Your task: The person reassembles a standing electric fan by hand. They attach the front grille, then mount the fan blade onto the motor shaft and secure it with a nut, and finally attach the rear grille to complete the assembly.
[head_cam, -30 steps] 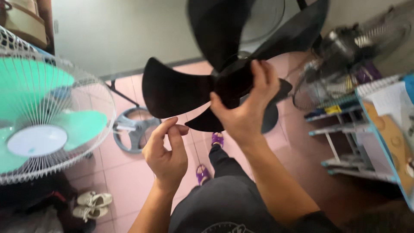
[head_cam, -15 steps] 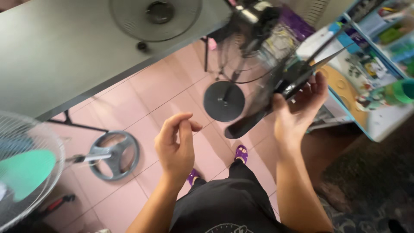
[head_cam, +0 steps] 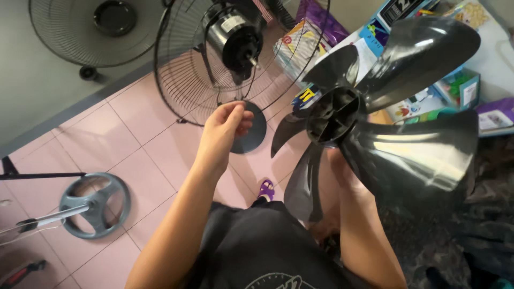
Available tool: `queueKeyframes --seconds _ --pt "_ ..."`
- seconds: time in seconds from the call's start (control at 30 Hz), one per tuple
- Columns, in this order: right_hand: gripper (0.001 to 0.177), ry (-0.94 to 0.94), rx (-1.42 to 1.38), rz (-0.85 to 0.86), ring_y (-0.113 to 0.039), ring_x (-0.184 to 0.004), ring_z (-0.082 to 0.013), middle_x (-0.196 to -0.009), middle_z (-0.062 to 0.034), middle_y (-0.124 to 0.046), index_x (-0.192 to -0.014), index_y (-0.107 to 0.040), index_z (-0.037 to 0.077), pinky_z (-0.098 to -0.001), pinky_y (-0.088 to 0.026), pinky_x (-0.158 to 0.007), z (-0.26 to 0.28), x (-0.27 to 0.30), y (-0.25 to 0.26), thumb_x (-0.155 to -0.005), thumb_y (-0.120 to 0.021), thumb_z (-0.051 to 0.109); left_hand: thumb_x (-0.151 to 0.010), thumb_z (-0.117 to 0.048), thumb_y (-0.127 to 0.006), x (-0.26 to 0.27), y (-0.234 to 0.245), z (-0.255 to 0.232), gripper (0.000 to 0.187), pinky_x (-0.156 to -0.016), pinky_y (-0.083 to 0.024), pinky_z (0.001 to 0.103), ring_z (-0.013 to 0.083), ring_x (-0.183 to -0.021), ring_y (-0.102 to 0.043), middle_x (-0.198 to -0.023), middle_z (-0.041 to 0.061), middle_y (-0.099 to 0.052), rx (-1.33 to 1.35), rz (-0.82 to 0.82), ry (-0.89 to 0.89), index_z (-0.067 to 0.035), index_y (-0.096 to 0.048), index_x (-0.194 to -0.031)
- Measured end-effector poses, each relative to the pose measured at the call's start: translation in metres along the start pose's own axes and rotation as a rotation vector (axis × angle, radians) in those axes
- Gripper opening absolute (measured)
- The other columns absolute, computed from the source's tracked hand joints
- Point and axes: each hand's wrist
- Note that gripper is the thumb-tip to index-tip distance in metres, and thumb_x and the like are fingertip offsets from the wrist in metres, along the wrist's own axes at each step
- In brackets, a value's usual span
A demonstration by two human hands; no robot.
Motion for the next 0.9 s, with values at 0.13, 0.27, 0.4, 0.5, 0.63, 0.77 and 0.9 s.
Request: queueKeyframes --seconds 0.13,0.27,0.4,0.5,0.63,0.77,0.9 --pt "0.083 -0.021 -0.014 -0.001 -0.051 -0.130 -0.0235 -0.148 -0.0118 -0.047 -0.159 -0.027 0.007 -0.0374 -0.044 -0.113 -0.001 -0.033 -0.001 -0.093 -0.077 0.006 -0.101 -0.026 -0.062 -0.051 -0.022 0.010 0.031 -0.077 -0.054 0.026 0.0101 -0.084 -0.067 -0.103 0.005 -0.073 0.125 -0.011 0.079 -0.004 -0.063 -0.123" --pt "0.083 -0.026 -0.028 -0.007 -0.052 -0.129 -0.0237 -0.146 -0.0117 -0.048 -0.159 -0.027 0.007 -0.0378 -0.045 -0.112 -0.016 -0.060 -0.013 -0.092 -0.077 0.007 -0.101 -0.024 -0.064 -0.081 -0.032 0.023 0.023 -0.072 -0.051 0.025 0.0102 -0.080 -0.065 -0.097 0.003 -0.070 0.317 0.049 0.136 -0.006 -0.062 -0.114" --pt "0.083 -0.032 -0.033 -0.014 -0.053 -0.129 -0.0239 -0.145 -0.0116 -0.049 -0.158 -0.028 0.007 -0.0381 -0.046 -0.111 -0.034 -0.074 -0.034 -0.092 -0.077 0.007 -0.100 -0.026 -0.063 -0.088 -0.032 0.026 0.023 -0.071 -0.052 0.025 0.0091 -0.079 -0.065 -0.094 0.001 -0.069 0.296 0.085 0.225 -0.006 -0.062 -0.111" --pt "0.082 -0.036 -0.021 -0.021 -0.053 -0.128 -0.0240 -0.144 -0.0115 -0.049 -0.158 -0.029 0.007 -0.0383 -0.046 -0.111 -0.045 -0.078 -0.046 -0.091 -0.077 0.007 -0.100 -0.028 -0.065 -0.094 -0.025 0.020 0.027 -0.071 -0.052 0.026 0.0095 -0.079 -0.064 -0.094 0.001 -0.067 0.343 0.116 0.238 -0.005 -0.060 -0.112" --pt "0.082 -0.058 -0.019 -0.015 -0.054 -0.128 -0.0242 -0.143 -0.0113 -0.050 -0.157 -0.029 0.006 -0.0387 -0.047 -0.111 -0.063 -0.080 -0.061 -0.091 -0.078 0.008 -0.097 -0.032 -0.067 -0.107 -0.024 0.008 0.033 -0.069 -0.054 0.028 0.0102 -0.077 -0.062 -0.094 0.002 -0.067 0.348 0.035 0.285 -0.005 -0.060 -0.114" --pt "0.082 -0.076 -0.006 -0.007 -0.055 -0.127 -0.0244 -0.142 -0.0112 -0.051 -0.156 -0.030 0.006 -0.0390 -0.048 -0.110 -0.067 -0.081 -0.065 -0.090 -0.078 0.008 -0.094 -0.032 -0.071 -0.121 -0.031 0.004 0.037 -0.068 -0.057 0.029 0.0106 -0.074 -0.062 -0.092 0.003 -0.066 0.287 0.006 0.305 -0.001 -0.063 -0.112" --pt "0.082 -0.104 0.024 0.013 -0.055 -0.126 -0.0246 -0.140 -0.0111 -0.051 -0.156 -0.031 0.006 -0.0394 -0.049 -0.110 -0.067 -0.083 -0.065 -0.089 -0.078 0.008 -0.094 -0.024 -0.076 -0.131 -0.031 0.012 0.031 -0.073 -0.061 0.031 0.0128 -0.077 -0.066 -0.091 0.007 -0.069 0.302 0.011 0.262 0.004 -0.066 -0.105"
Point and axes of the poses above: each hand's wrist, its own x-axis away from the middle knuckle, its own y-axis out of the back of the hand, z = x × y
